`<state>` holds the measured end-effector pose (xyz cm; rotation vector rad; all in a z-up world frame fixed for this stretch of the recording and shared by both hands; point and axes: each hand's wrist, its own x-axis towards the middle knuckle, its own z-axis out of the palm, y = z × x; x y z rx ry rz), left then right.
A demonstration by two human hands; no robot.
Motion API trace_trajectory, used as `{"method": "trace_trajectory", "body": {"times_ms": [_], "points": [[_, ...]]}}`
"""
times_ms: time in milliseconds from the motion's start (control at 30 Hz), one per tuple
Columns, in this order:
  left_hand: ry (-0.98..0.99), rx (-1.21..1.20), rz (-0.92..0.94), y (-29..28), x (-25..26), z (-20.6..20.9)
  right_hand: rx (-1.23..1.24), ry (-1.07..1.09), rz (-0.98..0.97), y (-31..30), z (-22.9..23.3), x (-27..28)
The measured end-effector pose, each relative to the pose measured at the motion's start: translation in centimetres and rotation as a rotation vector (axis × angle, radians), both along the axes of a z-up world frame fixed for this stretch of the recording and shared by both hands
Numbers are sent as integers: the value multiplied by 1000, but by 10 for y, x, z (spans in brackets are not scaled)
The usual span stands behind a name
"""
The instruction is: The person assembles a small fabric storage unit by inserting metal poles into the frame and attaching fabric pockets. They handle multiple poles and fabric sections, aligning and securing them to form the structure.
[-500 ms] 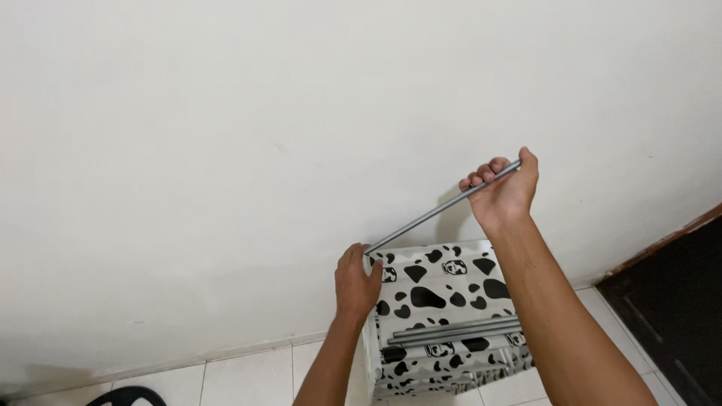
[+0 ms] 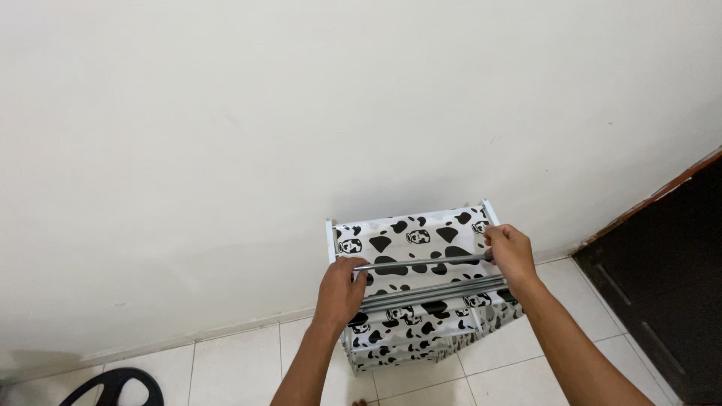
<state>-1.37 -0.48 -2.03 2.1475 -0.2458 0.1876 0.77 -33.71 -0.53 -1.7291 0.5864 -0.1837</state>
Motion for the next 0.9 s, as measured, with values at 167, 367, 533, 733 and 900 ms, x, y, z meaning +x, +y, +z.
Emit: {"method": "trace_trajectory", "body": {"times_ms": [167,367,533,733,900], "points": [[-86,117,-18,-1,-12,-11,-361,-24,253,-20,-14,-9],[-147,237,-22,-3,-25,-5,-558,-46,439,-24,-12,-21],[-157,255,-1,-7,-34,-3,-683,55,551,-15,0,-38],[-183,293,-50,-12,-47,-4,-931,72,766,-13,20,-53],[-96,339,-92,-13,-51,-1,-995,121,929,-16,22,-52]]}}
